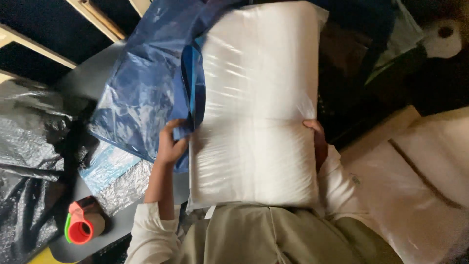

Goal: The person is preparing a pillow for shipping by dusting it, placing it in a zippered storage bag, and then wrapping the bag in black bubble wrap.

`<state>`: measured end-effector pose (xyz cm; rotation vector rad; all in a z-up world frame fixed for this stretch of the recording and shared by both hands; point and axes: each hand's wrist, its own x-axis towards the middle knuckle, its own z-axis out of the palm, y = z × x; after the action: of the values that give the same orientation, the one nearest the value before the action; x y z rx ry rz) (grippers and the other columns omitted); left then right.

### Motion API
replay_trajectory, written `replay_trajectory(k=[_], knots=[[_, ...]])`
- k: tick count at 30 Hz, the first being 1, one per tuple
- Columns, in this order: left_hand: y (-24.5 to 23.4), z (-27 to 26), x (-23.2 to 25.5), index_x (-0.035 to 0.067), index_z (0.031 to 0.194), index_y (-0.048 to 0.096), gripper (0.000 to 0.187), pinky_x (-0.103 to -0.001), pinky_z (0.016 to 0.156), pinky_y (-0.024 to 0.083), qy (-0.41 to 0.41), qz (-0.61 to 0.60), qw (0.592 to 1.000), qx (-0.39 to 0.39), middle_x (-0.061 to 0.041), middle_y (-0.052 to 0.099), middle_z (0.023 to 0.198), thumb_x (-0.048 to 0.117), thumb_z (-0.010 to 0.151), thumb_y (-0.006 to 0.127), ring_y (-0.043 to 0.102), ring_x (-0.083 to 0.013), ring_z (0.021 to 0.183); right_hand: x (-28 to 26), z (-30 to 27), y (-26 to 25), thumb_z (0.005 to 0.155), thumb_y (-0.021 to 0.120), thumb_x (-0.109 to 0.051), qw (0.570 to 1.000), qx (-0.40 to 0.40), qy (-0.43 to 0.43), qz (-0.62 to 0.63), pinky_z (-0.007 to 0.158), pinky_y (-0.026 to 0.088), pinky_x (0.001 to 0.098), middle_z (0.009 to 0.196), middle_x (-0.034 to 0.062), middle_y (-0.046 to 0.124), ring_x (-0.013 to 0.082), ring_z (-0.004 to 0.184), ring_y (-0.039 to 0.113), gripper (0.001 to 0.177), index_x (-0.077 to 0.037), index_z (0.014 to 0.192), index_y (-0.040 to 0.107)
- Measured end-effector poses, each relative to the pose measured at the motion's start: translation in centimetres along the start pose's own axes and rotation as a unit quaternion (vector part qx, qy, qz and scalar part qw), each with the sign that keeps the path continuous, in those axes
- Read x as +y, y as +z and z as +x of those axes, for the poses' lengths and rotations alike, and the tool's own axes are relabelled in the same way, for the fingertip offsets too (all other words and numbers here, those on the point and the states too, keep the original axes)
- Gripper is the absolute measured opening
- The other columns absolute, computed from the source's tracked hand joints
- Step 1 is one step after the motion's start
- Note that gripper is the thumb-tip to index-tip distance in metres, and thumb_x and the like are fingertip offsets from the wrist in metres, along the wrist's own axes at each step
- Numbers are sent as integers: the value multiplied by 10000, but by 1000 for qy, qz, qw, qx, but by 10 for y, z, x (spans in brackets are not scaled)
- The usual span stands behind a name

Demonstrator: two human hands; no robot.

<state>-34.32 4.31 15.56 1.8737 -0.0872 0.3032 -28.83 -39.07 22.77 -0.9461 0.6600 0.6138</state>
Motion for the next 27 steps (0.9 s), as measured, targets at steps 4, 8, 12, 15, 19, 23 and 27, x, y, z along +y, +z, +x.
replay_trajectory(k=[4,8,12,15,19,23,27], knots=[[-3,-46,17,68,916,671,279,-367,798,535,-15,109,992,63,-138,634,883,58,695,841,658,-323,826,15,30,-2,757,743,-359,999,13,-38,13,944,522,522,1054,175,715,332,917,699,528,-79,1195,652],[15,-58,-15,130,863,602,326,-342,727,537,29,210,960,181,-64,592,927,192,797,916,670,-301,786,38,59,-1,763,783,-384,997,29,-72,27,902,548,480,1058,141,717,292,906,706,524,-114,1197,665],[34,-61,-28,68,1416,492,670,-491,698,643,-59,213,959,175,-247,516,1304,72,837,829,709,-443,772,52,84,-22,767,810,-400,994,37,-95,32,874,565,452,1061,119,719,265,898,710,522,-137,1198,675],[33,-70,-69,110,1322,523,596,-490,727,614,-250,174,933,193,-151,670,1071,266,855,859,729,-401,832,59,94,-31,801,819,-398,976,99,-178,-72,923,528,373,1185,122,666,225,1015,654,667,-94,1349,591],[22,-97,-107,170,988,728,180,-450,738,583,-221,316,914,125,-48,683,844,351,979,734,725,-333,800,63,92,-40,833,790,-206,818,194,-424,-338,1143,342,530,1404,249,429,414,1339,432,795,-30,1487,374],[13,-107,-113,199,958,740,231,-386,782,590,-207,324,914,129,13,708,852,414,916,812,743,-251,825,85,85,-19,759,837,-136,682,13,-552,-479,879,513,357,933,25,702,234,939,677,276,-158,1000,705],[11,-112,-134,189,1032,741,375,-399,807,591,-179,359,905,140,-34,686,881,484,828,851,728,-290,860,136,38,59,738,801,-106,650,-256,-492,-520,807,538,405,837,31,704,265,848,681,254,-157,979,737]])
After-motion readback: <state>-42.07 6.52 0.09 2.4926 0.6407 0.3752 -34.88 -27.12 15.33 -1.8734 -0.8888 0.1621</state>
